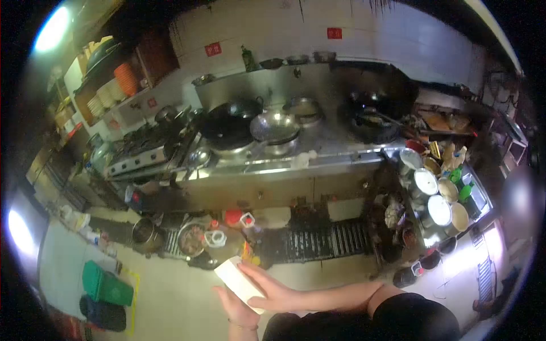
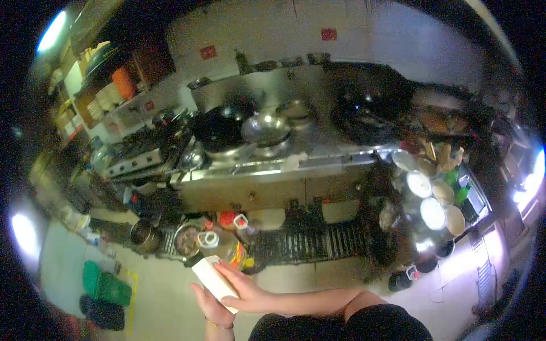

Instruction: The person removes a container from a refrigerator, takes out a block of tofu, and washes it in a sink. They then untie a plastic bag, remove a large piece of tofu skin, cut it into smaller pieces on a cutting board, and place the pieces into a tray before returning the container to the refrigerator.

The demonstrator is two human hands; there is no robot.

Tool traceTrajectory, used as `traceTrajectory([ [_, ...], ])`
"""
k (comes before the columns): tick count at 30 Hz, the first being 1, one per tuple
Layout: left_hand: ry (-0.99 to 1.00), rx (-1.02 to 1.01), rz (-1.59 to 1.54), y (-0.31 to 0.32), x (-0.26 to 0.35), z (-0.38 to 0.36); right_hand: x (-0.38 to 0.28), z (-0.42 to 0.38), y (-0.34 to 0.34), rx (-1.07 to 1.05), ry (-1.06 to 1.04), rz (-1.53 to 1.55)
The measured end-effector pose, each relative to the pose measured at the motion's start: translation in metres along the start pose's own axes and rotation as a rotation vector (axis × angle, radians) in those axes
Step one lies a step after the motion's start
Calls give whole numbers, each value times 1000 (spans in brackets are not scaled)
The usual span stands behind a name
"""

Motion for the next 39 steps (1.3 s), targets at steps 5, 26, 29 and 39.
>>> traceTrajectory([
  [5,-195,10,56,13,-2,155,-3,101,-79,125,39,250],
  [26,-695,-545,-213,304,-252,837,205,512,-871,953,-175,-731],
  [29,-608,-460,-52,340,-284,928,238,586,-941,940,82,-793],
  [39,-586,-327,195,375,-415,1091,300,652,-1021,860,-122,-997],
])
Point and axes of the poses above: each hand's wrist, its own z-axis towards the middle knuckle, its own y-axis out of the palm, x = y × z, the point moved 5 cm from there along z, towards the middle knuckle, and after that the axes turned 6 degrees about z, right-handed, at the moved point
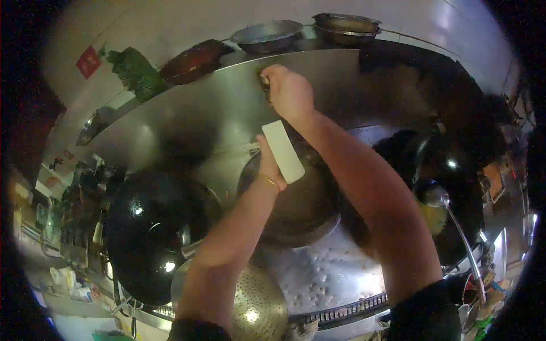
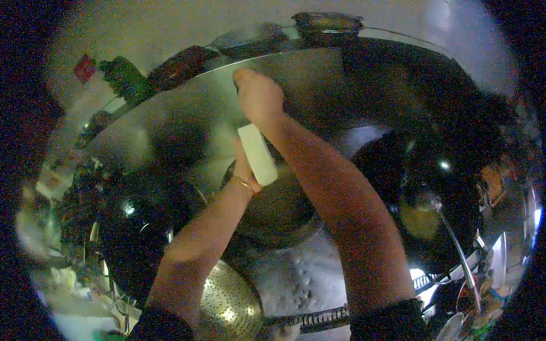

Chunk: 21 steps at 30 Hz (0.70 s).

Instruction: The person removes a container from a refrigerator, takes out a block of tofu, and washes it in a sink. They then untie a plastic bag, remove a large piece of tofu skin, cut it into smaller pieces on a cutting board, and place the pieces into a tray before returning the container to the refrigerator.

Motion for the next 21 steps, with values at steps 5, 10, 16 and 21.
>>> traceTrajectory([
  [5,-39,10,-1,-16,-8,46,4,-1,-14,10,69,248],
  [10,37,-55,-71,-18,-7,58,56,-72,21,31,215,400],
  [16,-35,-77,-58,-26,-27,36,91,-126,81,-489,740,1258],
  [21,-15,-61,-210,-13,-44,50,155,-122,102,-357,741,859],
])
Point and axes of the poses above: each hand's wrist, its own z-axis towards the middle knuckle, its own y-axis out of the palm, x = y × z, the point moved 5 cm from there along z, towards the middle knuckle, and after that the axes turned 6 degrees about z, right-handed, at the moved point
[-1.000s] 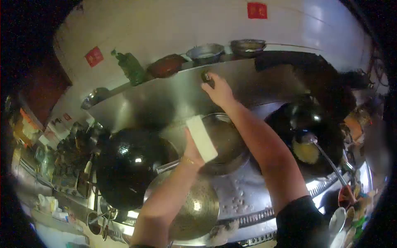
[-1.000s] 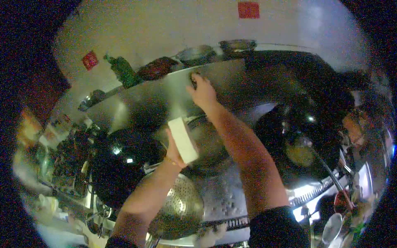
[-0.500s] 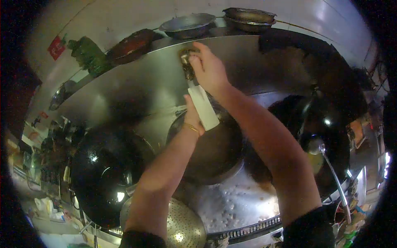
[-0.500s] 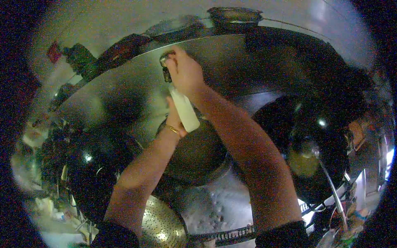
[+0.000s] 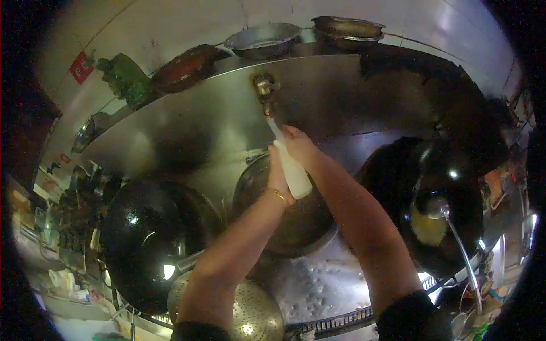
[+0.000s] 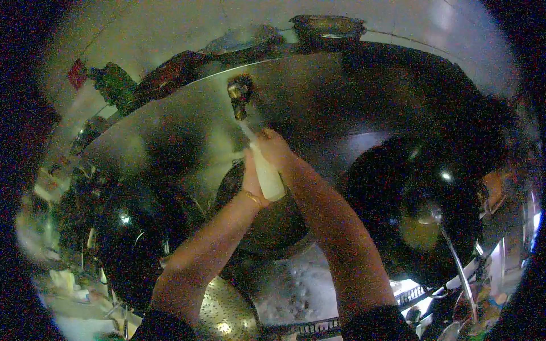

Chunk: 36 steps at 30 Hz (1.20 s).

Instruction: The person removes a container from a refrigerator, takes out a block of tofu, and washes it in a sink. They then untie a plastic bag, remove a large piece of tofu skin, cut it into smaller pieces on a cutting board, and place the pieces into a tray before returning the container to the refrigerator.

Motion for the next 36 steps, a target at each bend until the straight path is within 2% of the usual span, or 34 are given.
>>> traceTrajectory([
  [1,44,30,-4,8,6,1,16,9,-7,24,-32,113],
  [4,9,16,53,22,31,-6,-48,-54,21,-113,-84,50],
  [7,55,87,153,8,42,6,-79,-85,28,-215,-184,-25],
  [10,-53,78,213,22,35,-7,-85,-80,23,-346,207,210],
  [12,-100,76,206,28,29,-16,-71,-58,20,-166,253,260],
  [15,-69,-23,294,11,31,-4,-68,-59,22,-19,119,155],
  [19,7,87,79,5,43,-3,-80,-101,27,-88,-288,-362],
  [20,39,104,58,2,49,-4,-85,-110,22,-188,-193,-373],
  [22,61,175,-9,13,59,-21,-136,-140,24,-383,-15,-400],
  [25,42,72,39,58,70,-76,-158,-97,20,-145,-115,-208],
  [27,14,153,131,50,69,-91,-192,-85,37,-39,-229,-4],
  [29,27,266,198,48,66,-113,-203,-87,64,60,-362,-59],
  [30,-7,222,202,17,59,-106,-196,-85,79,117,-433,-233],
  [31,50,230,202,15,60,-118,-186,-83,97,171,-509,-405],
  [32,40,239,194,14,57,-131,-174,-86,115,130,-691,-503],
  [35,25,273,182,4,55,-155,-172,-100,127,26,-603,-558],
  [36,2,405,220,11,58,-170,-166,-108,124,24,-647,-541],
])
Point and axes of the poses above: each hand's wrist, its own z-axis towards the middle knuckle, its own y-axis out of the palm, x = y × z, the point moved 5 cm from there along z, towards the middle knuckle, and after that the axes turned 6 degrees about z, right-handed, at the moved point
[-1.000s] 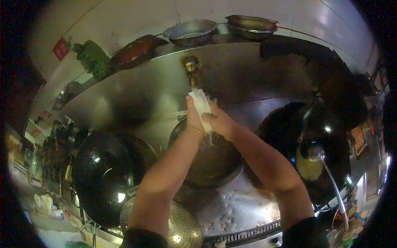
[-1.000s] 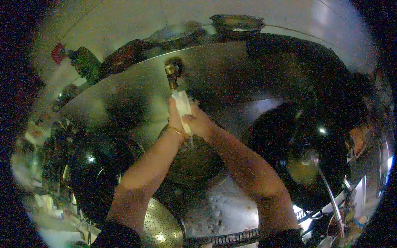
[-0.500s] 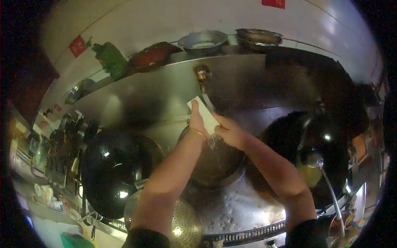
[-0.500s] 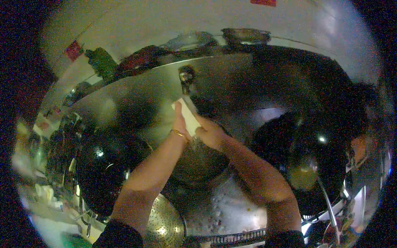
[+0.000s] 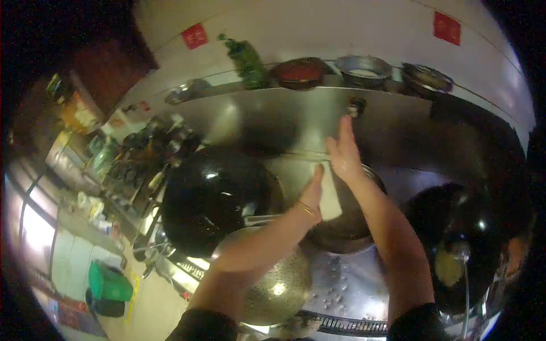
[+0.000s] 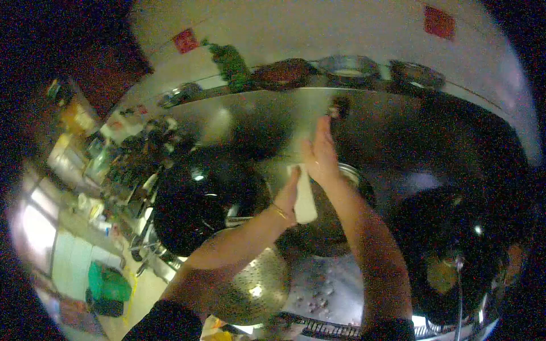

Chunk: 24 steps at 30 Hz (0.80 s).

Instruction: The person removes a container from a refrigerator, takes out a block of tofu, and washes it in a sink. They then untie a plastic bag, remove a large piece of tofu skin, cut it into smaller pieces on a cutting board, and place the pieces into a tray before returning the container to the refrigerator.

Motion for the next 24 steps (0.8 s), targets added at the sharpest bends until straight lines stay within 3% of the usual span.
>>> traceTrajectory([
  [1,50,-56,-45,-14,-10,20,-2,-18,2,15,-37,13],
  [2,98,103,78,-25,-10,18,-13,-40,2,-67,191,170],
  [4,175,176,124,-32,-8,12,-20,-86,7,-215,530,392],
  [6,247,8,-1,-26,-4,-11,4,-119,15,-307,727,647],
  [7,92,-54,44,-10,4,-50,18,-129,18,-339,811,829],
  [8,7,-277,-77,-10,-6,-50,37,-138,15,-347,941,771],
  [9,-16,-288,-58,-5,-5,-74,55,-148,12,-352,1072,717],
  [10,-38,-300,-39,-1,-3,-97,65,-153,5,-346,1120,634],
  [11,67,-411,107,1,-5,-116,64,-155,-1,-338,1120,571],
  [14,913,-543,828,-8,-14,-186,42,-158,-8,-329,1006,507],
  [15,739,-579,1080,-22,-23,-214,32,-161,-10,-330,969,494],
  [16,639,-709,1103,-36,-44,-228,20,-165,-10,-330,930,485],
  [18,462,-518,1347,-62,-25,-310,-8,-173,-3,-353,854,473],
  [22,584,72,873,-201,-94,-428,-94,-195,51,-472,702,479],
  [24,492,498,1204,-265,-139,-525,-142,-212,92,-570,625,498],
])
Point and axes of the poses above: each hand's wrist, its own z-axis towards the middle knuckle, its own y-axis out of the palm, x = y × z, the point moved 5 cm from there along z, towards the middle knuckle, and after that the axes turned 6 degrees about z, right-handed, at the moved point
